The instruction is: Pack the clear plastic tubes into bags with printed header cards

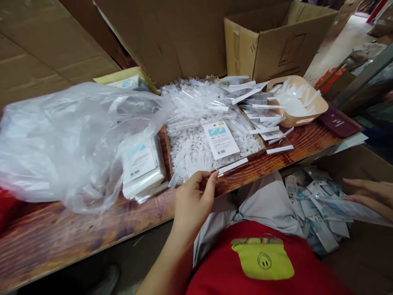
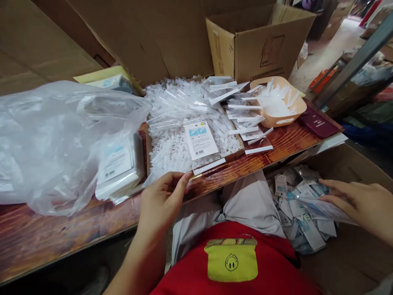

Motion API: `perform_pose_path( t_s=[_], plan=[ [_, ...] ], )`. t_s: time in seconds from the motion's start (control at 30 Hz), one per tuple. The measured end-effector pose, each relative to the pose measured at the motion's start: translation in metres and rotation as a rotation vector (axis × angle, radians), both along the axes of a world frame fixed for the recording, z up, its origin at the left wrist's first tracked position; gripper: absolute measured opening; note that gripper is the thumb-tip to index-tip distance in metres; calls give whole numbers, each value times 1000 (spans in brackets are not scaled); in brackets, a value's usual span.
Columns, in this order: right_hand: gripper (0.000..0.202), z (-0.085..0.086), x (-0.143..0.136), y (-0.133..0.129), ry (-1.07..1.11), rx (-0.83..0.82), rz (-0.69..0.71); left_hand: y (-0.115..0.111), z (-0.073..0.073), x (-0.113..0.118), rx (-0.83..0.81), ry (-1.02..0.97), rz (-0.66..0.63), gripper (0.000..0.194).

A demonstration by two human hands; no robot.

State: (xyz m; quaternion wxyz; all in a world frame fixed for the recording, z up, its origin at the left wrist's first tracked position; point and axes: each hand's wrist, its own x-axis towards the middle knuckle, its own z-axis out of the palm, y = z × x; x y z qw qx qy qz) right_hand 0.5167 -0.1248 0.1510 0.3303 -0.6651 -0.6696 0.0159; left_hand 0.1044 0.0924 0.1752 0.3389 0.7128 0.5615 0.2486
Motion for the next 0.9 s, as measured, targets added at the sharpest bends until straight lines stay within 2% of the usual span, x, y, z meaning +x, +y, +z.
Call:
perform_pose_path(
  t_s=[0.07, 0.13, 0.2, 0.33, 0.4, 0.5, 0.63, 0.73, 0.8, 0.9],
  plan=[
    [31, -5, -8, 20, -256, -7, 11, 1, -2, 4, 8, 44, 27, 29],
    [27, -3, -33, 48, -340, 12, 31, 3, -4, 10, 18, 87, 60, 29],
    [25, 5, -69, 80, -280, -4, 153, 5, -5, 15, 32, 119, 87, 29],
    [20, 17, -143, 144, -181, 154, 403, 6, -7, 25, -11, 77, 88, 31],
    [15, 16, -167, 171, -167, 165, 483, 6, -8, 29, -92, -22, 78, 30],
    [18, 7, -186, 200, -125, 89, 555, 7, -11, 34, -239, -218, 75, 29],
    [18, -1, -186, 211, -2, 0, 592, 9, -18, 37, -481, -497, 62, 38],
    [15, -1, -181, 206, 124, -41, 637, 11, -21, 39, -662, -597, 26, 48],
    [13, 3, -178, 203, 178, -71, 662, 12, -22, 40, -721, -611, -2, 51],
    [10, 11, -178, 201, 196, -161, 658, 10, -21, 42, -721, -610, -26, 44]
  ],
)
